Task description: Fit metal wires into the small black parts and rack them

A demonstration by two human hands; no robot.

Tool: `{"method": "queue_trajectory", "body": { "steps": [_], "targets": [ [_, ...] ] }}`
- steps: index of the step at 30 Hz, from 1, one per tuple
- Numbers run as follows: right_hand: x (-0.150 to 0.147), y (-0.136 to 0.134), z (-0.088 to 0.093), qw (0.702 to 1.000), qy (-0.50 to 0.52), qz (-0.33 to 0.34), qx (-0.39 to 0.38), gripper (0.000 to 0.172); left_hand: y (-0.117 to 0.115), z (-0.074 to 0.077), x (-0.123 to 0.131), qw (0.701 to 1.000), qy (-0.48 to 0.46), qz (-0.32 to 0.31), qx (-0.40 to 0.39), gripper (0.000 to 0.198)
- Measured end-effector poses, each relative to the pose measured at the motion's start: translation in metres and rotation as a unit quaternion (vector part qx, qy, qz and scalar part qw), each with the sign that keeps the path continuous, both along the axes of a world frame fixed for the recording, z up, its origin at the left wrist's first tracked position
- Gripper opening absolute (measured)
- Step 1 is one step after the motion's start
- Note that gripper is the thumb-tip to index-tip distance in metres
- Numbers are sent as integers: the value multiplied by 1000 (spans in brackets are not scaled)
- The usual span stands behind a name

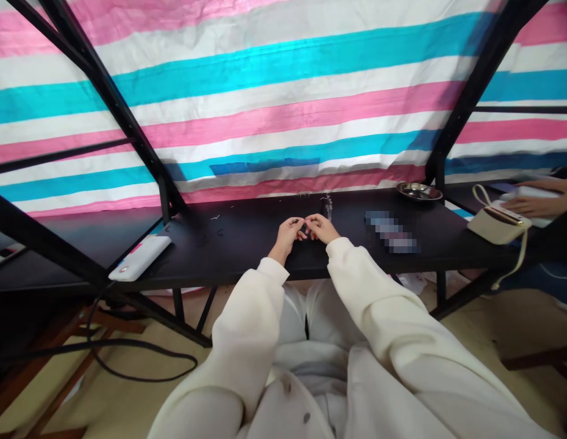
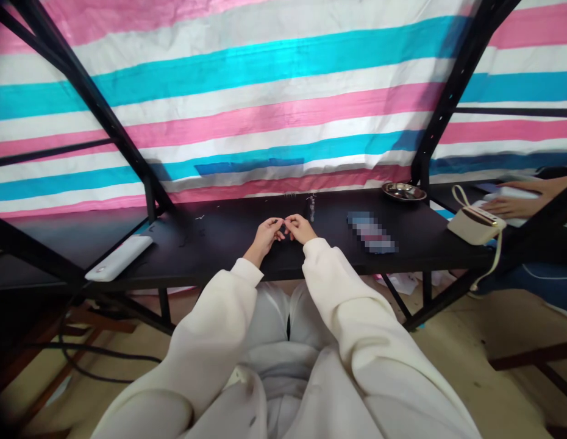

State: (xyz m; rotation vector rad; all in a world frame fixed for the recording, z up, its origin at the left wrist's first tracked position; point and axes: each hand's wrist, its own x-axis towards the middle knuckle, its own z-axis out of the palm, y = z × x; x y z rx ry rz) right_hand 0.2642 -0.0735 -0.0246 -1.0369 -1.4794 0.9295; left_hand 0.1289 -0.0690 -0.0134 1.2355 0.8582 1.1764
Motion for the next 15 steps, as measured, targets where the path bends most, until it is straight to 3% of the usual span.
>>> {"method": "queue_trajectory", "body": {
  "steps": [3,10,15],
  "targets": [
    [0,4,-1,999,39,13,2,45,1,-1,-1,1000,2,-6,4,31],
    [6,6,1,994,47,-90,36,43,3,-6,-1,999,25,-7,32,32],
    [4,3,2,995,40,-80,33,44,4,-5,-3,1000,6,3,8,32]
  ]
}}
